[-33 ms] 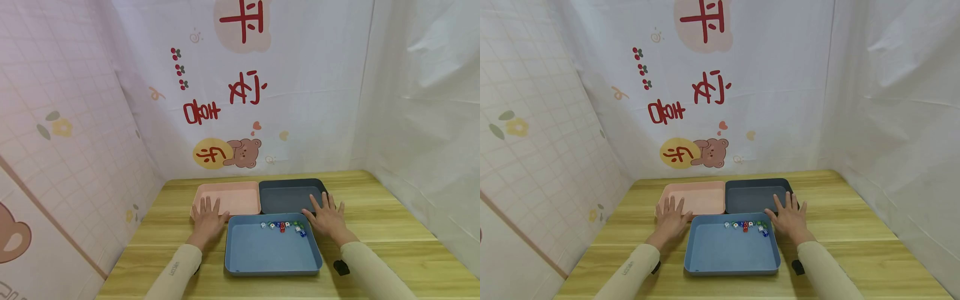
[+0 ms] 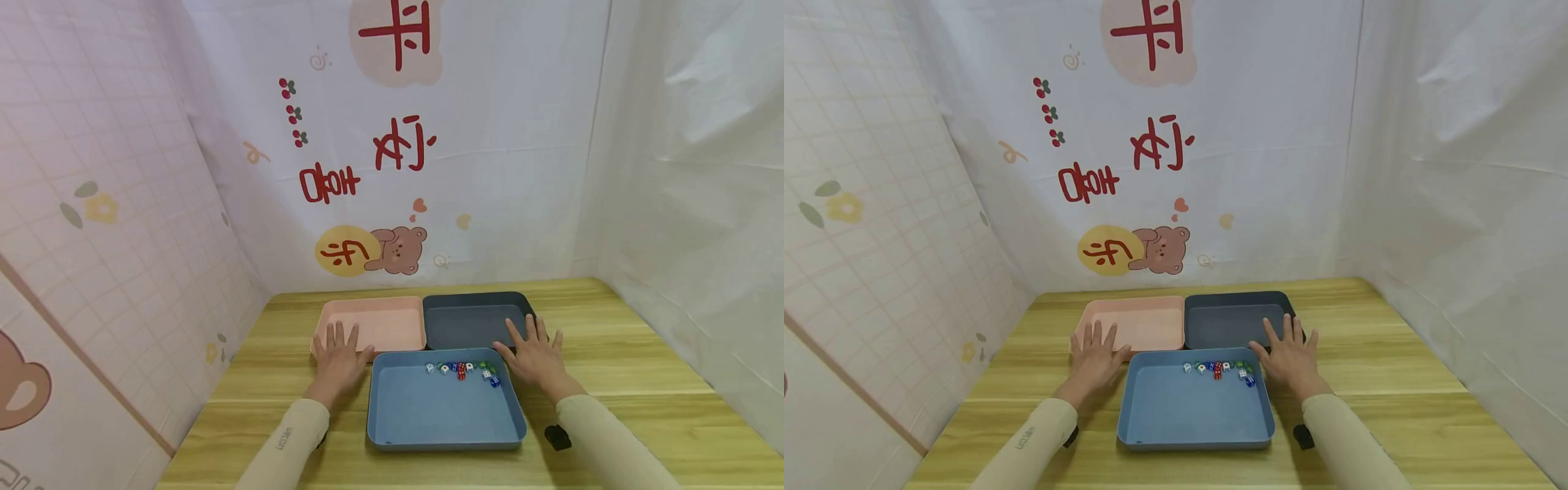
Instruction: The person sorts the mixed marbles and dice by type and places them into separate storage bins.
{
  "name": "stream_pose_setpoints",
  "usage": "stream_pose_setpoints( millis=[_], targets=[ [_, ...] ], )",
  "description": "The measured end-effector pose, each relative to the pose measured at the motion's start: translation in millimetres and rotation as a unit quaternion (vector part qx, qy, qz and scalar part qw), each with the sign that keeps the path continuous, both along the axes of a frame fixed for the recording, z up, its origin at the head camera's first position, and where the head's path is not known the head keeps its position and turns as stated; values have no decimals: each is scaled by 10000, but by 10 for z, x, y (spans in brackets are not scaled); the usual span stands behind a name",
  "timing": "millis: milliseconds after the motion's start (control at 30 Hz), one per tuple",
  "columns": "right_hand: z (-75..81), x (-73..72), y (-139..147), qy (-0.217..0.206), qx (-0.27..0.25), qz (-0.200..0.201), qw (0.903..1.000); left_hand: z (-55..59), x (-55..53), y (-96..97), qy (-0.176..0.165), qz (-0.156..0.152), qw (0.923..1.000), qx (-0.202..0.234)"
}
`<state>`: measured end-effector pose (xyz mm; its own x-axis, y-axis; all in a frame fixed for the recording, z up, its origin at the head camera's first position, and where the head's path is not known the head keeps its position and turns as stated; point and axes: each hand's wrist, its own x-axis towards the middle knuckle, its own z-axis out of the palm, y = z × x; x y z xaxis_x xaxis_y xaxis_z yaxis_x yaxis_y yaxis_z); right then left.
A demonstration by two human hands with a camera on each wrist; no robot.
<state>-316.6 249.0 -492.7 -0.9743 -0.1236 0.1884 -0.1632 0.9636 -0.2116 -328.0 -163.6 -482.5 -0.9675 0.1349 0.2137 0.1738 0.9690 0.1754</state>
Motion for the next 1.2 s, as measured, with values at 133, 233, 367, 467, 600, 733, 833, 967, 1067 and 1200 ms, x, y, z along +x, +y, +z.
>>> stream_pose_setpoints(
  millis=[133, 233, 367, 467, 600, 733, 833, 967, 1067, 1200],
  targets=[
    [16, 12, -6, -2, 95, 10, 10000, 11, 0, 5, -30, -22, 10000, 17],
    [1, 23, -17, -25, 155, 74, 9999, 9, -5, 9, -64, -68, 10000, 31],
    [-26, 51, -53, -100, 104, 144, 9998, -8, -9, 14, -89, -111, 9999, 42],
    [-48, 66, -80, -150, 18, 181, 9997, -19, -4, 10, -102, -116, 9999, 57],
    [-62, 67, -105, -128, -71, 223, 9996, -16, 8, -1, -100, -141, 9998, 36],
    [-54, 64, -120, -62, -21, 296, 9995, 3, 30, -5, -103, -188, 9997, 88],
    [-48, 76, -130, -139, 36, 366, 9992, 13, 53, -11, -143, -205, 9996, 122],
    [-56, 100, -134, -291, 114, 449, 9985, 3, 78, -26, -127, -234, 9996, 127],
    [-65, 111, -128, -359, 178, 496, 9980, -14, 93, -30, -80, -295, 9994, 179],
    [-66, 113, -116, -405, 201, 511, 9977, -20, 107, -21, -121, -404, 9988, 257]
  ],
)
